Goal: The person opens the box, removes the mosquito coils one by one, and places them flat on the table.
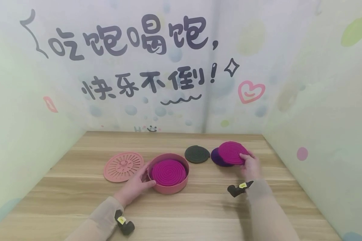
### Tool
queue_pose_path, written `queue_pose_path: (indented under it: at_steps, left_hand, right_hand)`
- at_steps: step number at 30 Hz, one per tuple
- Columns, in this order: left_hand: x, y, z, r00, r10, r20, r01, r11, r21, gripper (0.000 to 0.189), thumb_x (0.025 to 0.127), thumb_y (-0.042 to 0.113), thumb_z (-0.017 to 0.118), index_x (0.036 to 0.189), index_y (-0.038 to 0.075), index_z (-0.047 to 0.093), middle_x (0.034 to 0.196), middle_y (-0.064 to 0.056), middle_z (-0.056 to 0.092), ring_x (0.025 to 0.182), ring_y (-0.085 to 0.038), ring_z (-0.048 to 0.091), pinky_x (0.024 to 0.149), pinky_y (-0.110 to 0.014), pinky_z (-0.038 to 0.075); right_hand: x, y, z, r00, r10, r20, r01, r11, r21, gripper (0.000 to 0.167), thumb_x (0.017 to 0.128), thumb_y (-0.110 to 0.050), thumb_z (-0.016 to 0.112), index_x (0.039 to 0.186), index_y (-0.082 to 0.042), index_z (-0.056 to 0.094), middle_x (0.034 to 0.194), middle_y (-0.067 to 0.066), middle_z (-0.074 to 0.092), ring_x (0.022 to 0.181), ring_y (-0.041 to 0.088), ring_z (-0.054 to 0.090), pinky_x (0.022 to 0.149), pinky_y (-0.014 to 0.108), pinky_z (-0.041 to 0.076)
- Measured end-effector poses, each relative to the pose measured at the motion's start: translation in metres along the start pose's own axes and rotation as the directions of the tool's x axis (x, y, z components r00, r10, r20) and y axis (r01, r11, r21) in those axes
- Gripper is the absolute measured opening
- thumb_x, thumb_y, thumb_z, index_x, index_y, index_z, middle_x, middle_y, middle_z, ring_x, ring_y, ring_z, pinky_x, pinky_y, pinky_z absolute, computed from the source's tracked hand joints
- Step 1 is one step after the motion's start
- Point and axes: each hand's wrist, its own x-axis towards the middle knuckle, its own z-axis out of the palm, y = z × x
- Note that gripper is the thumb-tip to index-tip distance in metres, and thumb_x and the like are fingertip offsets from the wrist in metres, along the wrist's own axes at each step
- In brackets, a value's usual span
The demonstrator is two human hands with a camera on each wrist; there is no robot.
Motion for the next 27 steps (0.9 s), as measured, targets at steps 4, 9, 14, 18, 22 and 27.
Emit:
queue_pose_path:
  at_steps: [4,9,14,18,22,27]
  left_hand:
    - [0.0,0.0,0.0,1.0,-0.003,0.005,0.003,1.0,0.005,0.091,0.08,0.028,0.079,0.153,0.015,0.026,0.155,-0.011,0.028,0.142,-0.028,0.025,0.115,-0.043,0.02]
    - [0.0,-0.001,0.0,1.0,-0.008,0.006,0.008,1.0,0.005,0.092,0.08,0.029,0.079,0.153,0.017,0.026,0.155,-0.009,0.027,0.142,-0.025,0.025,0.115,-0.041,0.02]
    - [0.0,-0.001,0.001,1.0,-0.003,0.009,0.003,1.0,0.0,0.091,0.08,0.029,0.079,0.153,0.017,0.026,0.155,-0.009,0.027,0.142,-0.026,0.024,0.115,-0.042,0.019]
    - [0.0,0.0,0.001,1.0,0.001,0.007,-0.001,1.0,0.0,0.091,0.08,0.028,0.079,0.153,0.017,0.026,0.155,-0.009,0.028,0.142,-0.026,0.025,0.115,-0.042,0.02]
    - [0.001,-0.001,0.001,1.0,0.0,0.005,0.0,1.0,-0.006,0.09,0.08,0.027,0.079,0.153,0.017,0.026,0.155,-0.008,0.029,0.142,-0.025,0.026,0.115,-0.04,0.02]
    - [0.001,-0.001,0.0,1.0,0.002,0.006,-0.002,1.0,0.002,0.09,0.081,0.026,0.079,0.153,0.016,0.026,0.155,-0.009,0.029,0.142,-0.025,0.025,0.115,-0.041,0.02]
  right_hand:
    - [0.005,-0.004,-0.01,0.994,-0.05,-0.102,0.048,0.999,-0.019,0.038,0.092,0.012,0.05,0.118,-0.016,0.047,0.104,-0.005,0.054,0.066,0.004,0.051,0.048,0.016,0.038]
    - [0.011,-0.007,-0.02,0.969,-0.08,-0.235,0.085,0.996,0.013,0.044,0.088,0.014,0.054,0.118,-0.017,0.053,0.111,-0.005,0.052,0.065,0.005,0.046,0.044,0.019,0.028]
    - [0.024,-0.008,-0.033,0.931,-0.115,-0.346,0.165,0.979,0.12,0.057,0.079,0.022,0.059,0.125,-0.012,0.055,0.104,-0.004,0.057,0.072,0.006,0.052,0.044,0.019,0.034]
    - [0.027,-0.011,-0.04,0.906,-0.128,-0.403,0.21,0.964,0.165,0.055,0.077,0.024,0.058,0.119,-0.011,0.054,0.113,-0.004,0.056,0.094,0.006,0.054,0.054,0.019,0.047]
    - [0.014,-0.015,-0.04,0.906,-0.097,-0.412,0.219,0.94,0.261,0.061,0.079,0.027,0.047,0.125,-0.014,0.048,0.133,-0.005,0.048,0.116,0.006,0.048,0.077,0.021,0.052]
    - [0.015,-0.013,-0.043,0.908,-0.106,-0.405,0.241,0.923,0.3,0.079,0.075,0.033,0.042,0.138,-0.014,0.043,0.144,-0.003,0.042,0.122,0.008,0.047,0.094,0.026,0.043]
